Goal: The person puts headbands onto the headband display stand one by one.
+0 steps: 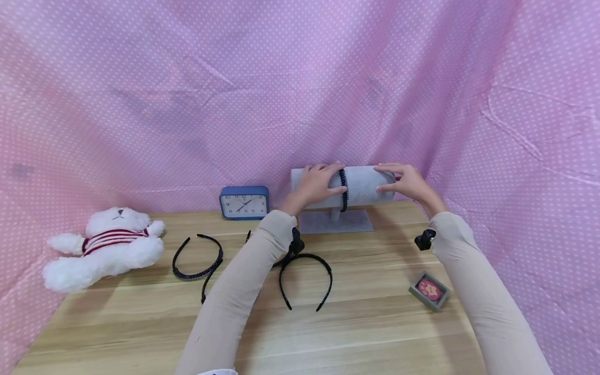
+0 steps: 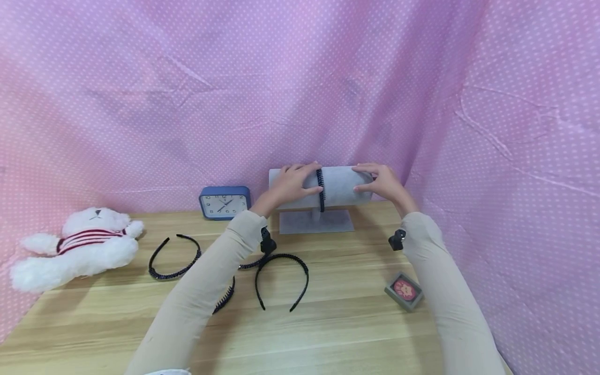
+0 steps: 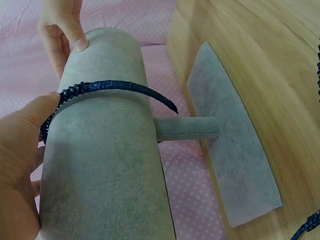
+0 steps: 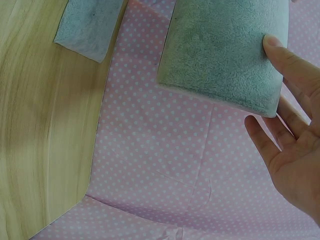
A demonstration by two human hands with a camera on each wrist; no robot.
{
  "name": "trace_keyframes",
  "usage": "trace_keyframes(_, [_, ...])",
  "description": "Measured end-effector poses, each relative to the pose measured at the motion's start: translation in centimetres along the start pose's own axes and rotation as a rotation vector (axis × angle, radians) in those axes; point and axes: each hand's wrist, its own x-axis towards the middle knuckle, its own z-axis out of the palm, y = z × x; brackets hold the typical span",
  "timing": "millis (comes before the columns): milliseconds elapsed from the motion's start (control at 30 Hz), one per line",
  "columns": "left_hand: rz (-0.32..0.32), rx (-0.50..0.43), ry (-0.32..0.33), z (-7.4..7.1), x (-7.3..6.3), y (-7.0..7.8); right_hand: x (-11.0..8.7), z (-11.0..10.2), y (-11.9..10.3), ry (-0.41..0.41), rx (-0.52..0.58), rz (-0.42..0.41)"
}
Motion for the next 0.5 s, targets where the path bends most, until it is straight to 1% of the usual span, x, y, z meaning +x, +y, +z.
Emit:
trace_keyframes(233, [0.017, 0.114, -0.008, 0.7, 0.4, 0.8, 0.2, 0.1, 0.4, 0.013, 0.003, -0.013])
trace_keyframes(500, [0.019, 0.162, -0.012, 1.5, 1.0, 1.7, 0.2, 0.1, 0.5, 0.014, 0.009, -0.019])
